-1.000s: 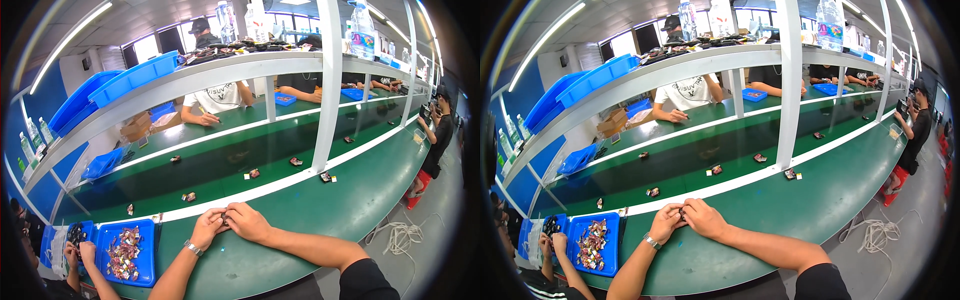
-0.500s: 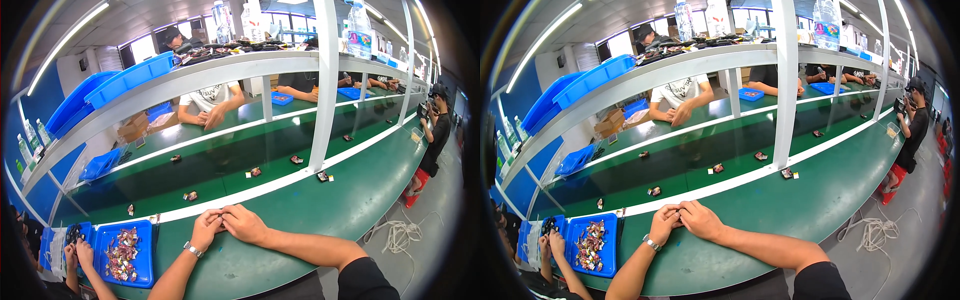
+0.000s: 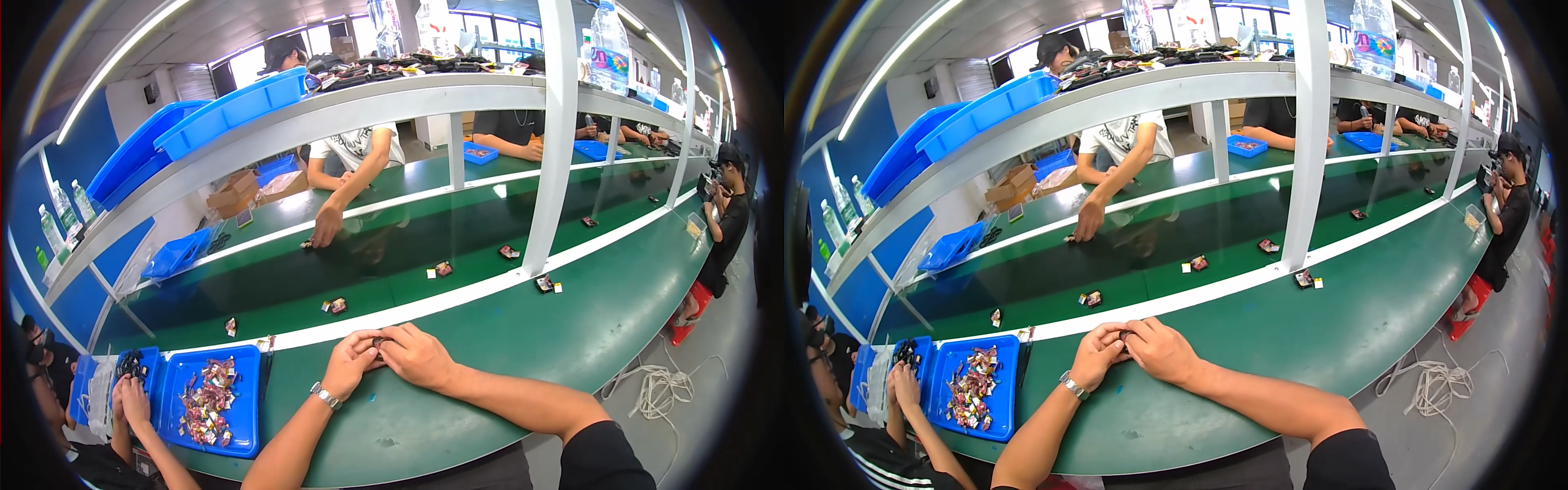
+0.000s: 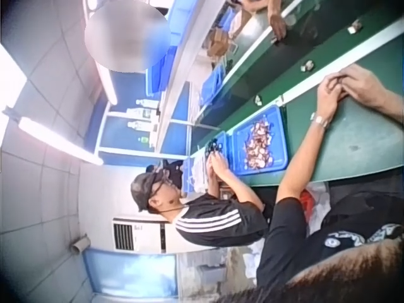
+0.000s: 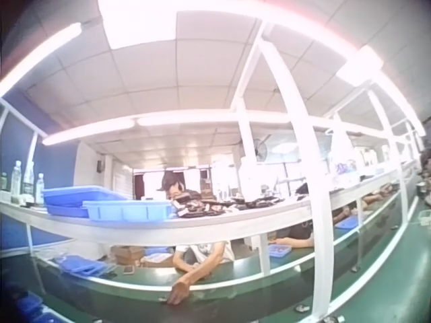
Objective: The person is seen assembling small electronic components on a production line.
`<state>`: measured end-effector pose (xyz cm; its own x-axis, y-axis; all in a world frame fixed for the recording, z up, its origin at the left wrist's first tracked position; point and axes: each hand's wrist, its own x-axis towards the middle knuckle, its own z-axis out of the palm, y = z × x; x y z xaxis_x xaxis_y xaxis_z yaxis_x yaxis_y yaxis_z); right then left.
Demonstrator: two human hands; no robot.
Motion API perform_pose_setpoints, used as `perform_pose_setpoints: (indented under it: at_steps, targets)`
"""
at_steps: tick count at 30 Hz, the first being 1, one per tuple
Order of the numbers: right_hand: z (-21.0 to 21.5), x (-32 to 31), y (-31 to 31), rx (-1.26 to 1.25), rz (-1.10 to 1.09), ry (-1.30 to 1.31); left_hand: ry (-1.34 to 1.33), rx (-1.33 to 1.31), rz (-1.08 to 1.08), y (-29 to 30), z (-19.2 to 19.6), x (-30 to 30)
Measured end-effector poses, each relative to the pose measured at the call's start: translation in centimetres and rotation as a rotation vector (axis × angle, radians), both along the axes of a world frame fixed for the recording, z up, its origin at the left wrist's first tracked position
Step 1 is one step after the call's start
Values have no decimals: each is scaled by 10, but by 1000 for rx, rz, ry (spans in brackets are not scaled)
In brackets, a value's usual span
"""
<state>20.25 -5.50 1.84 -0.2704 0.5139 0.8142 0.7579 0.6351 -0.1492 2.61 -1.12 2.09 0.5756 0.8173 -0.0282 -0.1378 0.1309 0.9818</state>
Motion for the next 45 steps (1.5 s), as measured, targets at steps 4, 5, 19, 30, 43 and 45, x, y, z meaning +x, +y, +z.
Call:
perform_pose_setpoints:
  at_steps: [4, 5, 19, 30, 43, 45]
  targets:
    - [0, 0, 0, 6, -3, -8, -9, -9, -3, 1, -2, -1]
    - [0, 0, 0, 0, -12, -11, -20, -16, -8, 2, -2, -2]
    - [-3, 2, 1, 2, -39, -44, -10, -15, -5, 2, -3, 2]
    - [-10, -3, 3, -30, -33, -66, -41, 13, 51, -1, -5, 0]
    - [-16, -4, 10, 52, -78, -158, 24, 41, 93, 6, -13, 2]
    - [-18, -1, 11, 43, -86, -141, 19, 29, 74, 8, -14, 5]
